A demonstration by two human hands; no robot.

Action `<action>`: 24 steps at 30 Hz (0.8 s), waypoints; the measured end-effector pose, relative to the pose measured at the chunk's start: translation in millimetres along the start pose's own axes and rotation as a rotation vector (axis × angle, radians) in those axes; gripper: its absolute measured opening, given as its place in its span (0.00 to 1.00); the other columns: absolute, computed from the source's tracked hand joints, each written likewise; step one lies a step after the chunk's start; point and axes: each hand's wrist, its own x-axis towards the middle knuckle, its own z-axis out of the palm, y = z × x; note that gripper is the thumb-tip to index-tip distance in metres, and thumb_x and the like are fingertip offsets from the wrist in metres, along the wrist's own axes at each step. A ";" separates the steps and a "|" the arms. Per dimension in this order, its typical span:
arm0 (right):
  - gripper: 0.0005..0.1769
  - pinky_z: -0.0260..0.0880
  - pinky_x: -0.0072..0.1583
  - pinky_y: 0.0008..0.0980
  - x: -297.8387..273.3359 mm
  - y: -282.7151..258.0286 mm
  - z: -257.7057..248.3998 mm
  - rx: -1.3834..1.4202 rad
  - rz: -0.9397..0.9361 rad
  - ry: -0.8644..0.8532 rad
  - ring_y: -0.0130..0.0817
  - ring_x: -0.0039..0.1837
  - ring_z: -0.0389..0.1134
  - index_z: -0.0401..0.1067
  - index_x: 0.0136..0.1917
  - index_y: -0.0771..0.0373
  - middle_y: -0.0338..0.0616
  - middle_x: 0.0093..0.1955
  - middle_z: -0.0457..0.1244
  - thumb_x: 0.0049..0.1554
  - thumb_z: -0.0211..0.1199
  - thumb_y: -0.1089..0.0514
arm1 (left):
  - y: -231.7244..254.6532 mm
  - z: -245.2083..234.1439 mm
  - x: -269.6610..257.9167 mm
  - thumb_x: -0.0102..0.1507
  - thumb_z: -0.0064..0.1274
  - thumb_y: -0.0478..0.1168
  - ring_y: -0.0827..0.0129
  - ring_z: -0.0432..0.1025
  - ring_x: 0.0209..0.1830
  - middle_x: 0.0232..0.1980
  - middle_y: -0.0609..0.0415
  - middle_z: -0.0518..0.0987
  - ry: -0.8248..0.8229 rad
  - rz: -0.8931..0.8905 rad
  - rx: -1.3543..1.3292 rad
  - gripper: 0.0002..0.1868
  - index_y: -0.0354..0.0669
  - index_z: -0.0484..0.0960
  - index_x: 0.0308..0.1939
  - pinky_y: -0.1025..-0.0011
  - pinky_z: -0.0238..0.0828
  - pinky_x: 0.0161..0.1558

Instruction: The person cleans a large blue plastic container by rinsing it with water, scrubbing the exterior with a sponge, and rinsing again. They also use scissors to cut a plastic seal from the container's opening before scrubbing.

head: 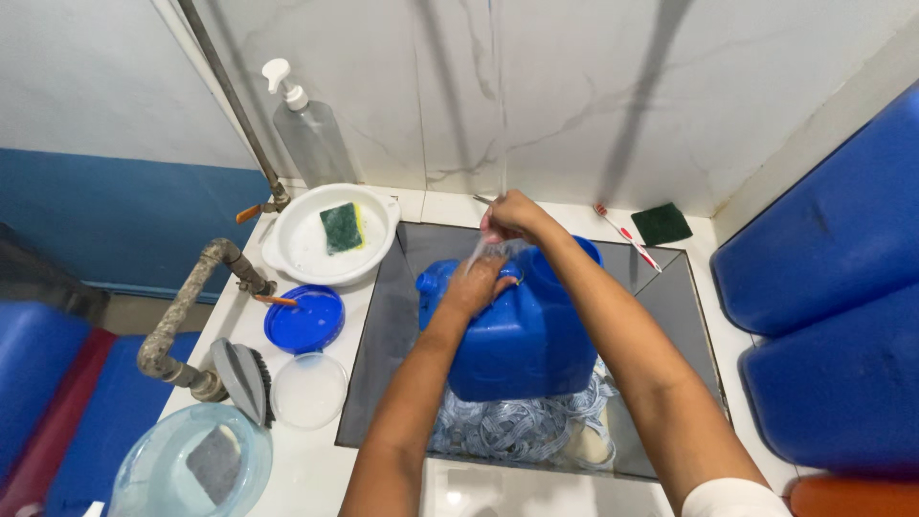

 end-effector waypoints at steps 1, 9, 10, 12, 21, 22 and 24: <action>0.10 0.72 0.34 0.33 4.1 1.9 -1.9 -0.006 -0.046 0.007 0.35 0.30 0.69 0.76 0.37 0.70 0.48 0.31 0.67 0.55 0.55 0.67 | -0.2 -6.1 3.7 0.62 0.50 0.60 0.43 0.76 0.48 0.47 0.39 0.83 -0.139 -0.063 0.039 0.27 0.42 0.80 0.51 0.49 0.73 0.48; 0.10 0.72 0.43 0.44 19.8 64.2 7.2 -0.591 -0.344 0.148 0.48 0.39 0.72 0.79 0.41 0.65 0.59 0.39 0.70 0.53 0.60 0.57 | -17.3 32.4 -38.0 0.76 0.29 0.60 0.37 0.77 0.46 0.45 0.33 0.82 -0.260 -0.552 0.060 0.31 0.37 0.79 0.44 0.43 0.73 0.49; 0.13 0.72 0.49 0.49 9.6 74.7 16.7 -0.872 -0.450 0.058 0.54 0.45 0.73 0.79 0.44 0.65 0.62 0.45 0.71 0.55 0.61 0.53 | -20.9 46.1 -47.7 0.75 0.30 0.57 0.34 0.76 0.46 0.45 0.30 0.81 -0.193 -0.615 0.016 0.29 0.34 0.76 0.46 0.42 0.72 0.49; 0.32 0.65 0.64 0.48 -22.6 92.5 33.2 -1.158 -0.640 -0.233 0.60 0.64 0.65 0.72 0.61 0.72 0.68 0.60 0.64 0.47 0.69 0.51 | -30.6 70.9 -58.3 0.74 0.32 0.52 0.30 0.75 0.46 0.45 0.24 0.80 -0.042 -0.728 -0.075 0.25 0.29 0.71 0.51 0.41 0.70 0.48; 0.40 0.63 0.50 0.48 -170.2 51.4 32.0 -1.134 -1.073 0.296 0.48 0.46 0.68 0.68 0.68 0.67 0.51 0.43 0.67 0.51 0.67 0.40 | -58.7 34.8 -186.7 0.70 0.38 0.56 0.72 0.70 0.38 0.41 0.56 0.79 0.056 -0.832 -0.732 0.22 0.45 0.79 0.47 0.72 0.67 0.42; 0.41 0.62 0.49 0.48 -176.3 29.1 36.6 -1.137 -1.079 0.304 0.48 0.46 0.68 0.68 0.70 0.68 0.51 0.43 0.67 0.51 0.66 0.41 | -61.0 19.2 -202.9 0.67 0.39 0.57 0.72 0.70 0.38 0.43 0.57 0.80 0.105 -1.033 -0.808 0.22 0.49 0.79 0.52 0.70 0.67 0.39; 0.35 0.62 0.47 0.47 -179.1 -33.4 43.2 -1.257 -0.973 0.313 0.49 0.44 0.68 0.71 0.67 0.63 0.52 0.42 0.67 0.52 0.65 0.41 | -57.1 -12.4 -232.0 0.80 0.43 0.61 0.64 0.54 0.30 0.36 0.51 0.60 0.110 -1.103 -1.204 0.32 0.28 0.70 0.47 0.64 0.48 0.29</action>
